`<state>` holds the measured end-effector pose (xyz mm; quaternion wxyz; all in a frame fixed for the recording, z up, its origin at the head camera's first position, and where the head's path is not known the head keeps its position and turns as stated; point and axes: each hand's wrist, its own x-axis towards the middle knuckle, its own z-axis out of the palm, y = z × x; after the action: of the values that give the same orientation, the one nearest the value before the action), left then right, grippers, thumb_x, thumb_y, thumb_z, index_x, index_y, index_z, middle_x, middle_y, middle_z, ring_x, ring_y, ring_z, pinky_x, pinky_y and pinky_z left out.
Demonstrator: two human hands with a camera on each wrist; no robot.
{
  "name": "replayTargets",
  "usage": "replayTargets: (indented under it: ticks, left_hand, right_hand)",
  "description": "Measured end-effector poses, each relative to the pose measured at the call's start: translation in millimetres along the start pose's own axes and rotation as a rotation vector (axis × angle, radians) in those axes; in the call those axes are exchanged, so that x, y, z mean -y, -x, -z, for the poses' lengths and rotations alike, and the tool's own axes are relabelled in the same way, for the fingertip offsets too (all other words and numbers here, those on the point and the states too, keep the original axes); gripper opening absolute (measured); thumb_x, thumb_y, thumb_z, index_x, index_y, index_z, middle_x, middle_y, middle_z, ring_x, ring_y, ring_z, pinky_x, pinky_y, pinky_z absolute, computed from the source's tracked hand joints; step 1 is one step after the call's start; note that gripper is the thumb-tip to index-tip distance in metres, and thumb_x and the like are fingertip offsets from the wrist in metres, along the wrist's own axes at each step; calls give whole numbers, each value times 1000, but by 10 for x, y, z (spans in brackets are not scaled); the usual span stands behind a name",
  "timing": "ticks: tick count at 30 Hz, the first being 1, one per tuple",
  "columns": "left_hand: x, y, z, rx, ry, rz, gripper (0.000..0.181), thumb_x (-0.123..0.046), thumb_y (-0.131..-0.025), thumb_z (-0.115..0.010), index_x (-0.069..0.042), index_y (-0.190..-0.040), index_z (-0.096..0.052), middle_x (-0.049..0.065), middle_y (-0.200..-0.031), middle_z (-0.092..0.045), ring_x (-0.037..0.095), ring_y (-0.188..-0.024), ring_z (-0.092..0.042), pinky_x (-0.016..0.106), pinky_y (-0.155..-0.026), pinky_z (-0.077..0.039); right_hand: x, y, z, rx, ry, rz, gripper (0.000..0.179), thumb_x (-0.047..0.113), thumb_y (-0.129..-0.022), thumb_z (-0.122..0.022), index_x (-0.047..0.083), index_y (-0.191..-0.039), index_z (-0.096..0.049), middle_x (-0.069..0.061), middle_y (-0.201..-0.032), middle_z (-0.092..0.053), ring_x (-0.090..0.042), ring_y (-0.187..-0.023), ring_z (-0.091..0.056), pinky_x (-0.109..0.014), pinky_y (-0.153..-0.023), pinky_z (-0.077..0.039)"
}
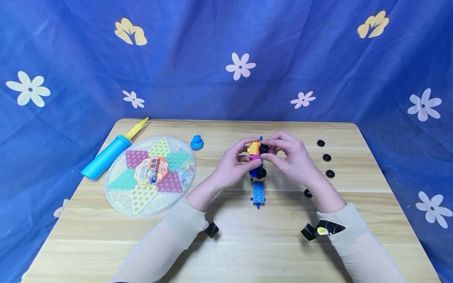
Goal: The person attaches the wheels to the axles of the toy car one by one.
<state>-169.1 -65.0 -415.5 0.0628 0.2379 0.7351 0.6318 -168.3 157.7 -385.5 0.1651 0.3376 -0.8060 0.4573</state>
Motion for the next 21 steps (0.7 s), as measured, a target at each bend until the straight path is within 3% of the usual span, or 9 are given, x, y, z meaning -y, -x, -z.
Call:
replayTargets:
  ticks: [6, 15, 21]
  left_hand:
    - [0, 12, -15, -8, -7, -8, 59, -4, -98, -77, -13, -152, -54, 12, -123, -68, 24, -95, -72, 35, -85, -63]
    - [-22, 45, -38, -23, -3, 22, 57, -4, -97, -77, -12, -150, -56, 12, -126, -67, 24, -95, -72, 35, -80, -64]
    - [-29, 45, -49, -19, -15, 23, 56, -7, -98, -77, -13, -150, -56, 11, -126, -66, 24, -93, -73, 35, -78, -64]
  right_hand:
    - [20, -19, -32, -47, 31, 13, 29, -3, -80, -91, -1, -108, -81, -2, -94, -70, -14, -79, -67, -32, -68, -58]
    - [54, -41, -58, -69, 8, -49, 27, -2, -77, -94, -1, -102, -83, -1, -87, -75, -15, -76, -69, -25, -71, -60]
    - [28, -24, -88, -98, -4, -2, 28, -6, -76, -94, -3, -101, -82, -4, -89, -76, -18, -77, -72, -24, -74, -61]
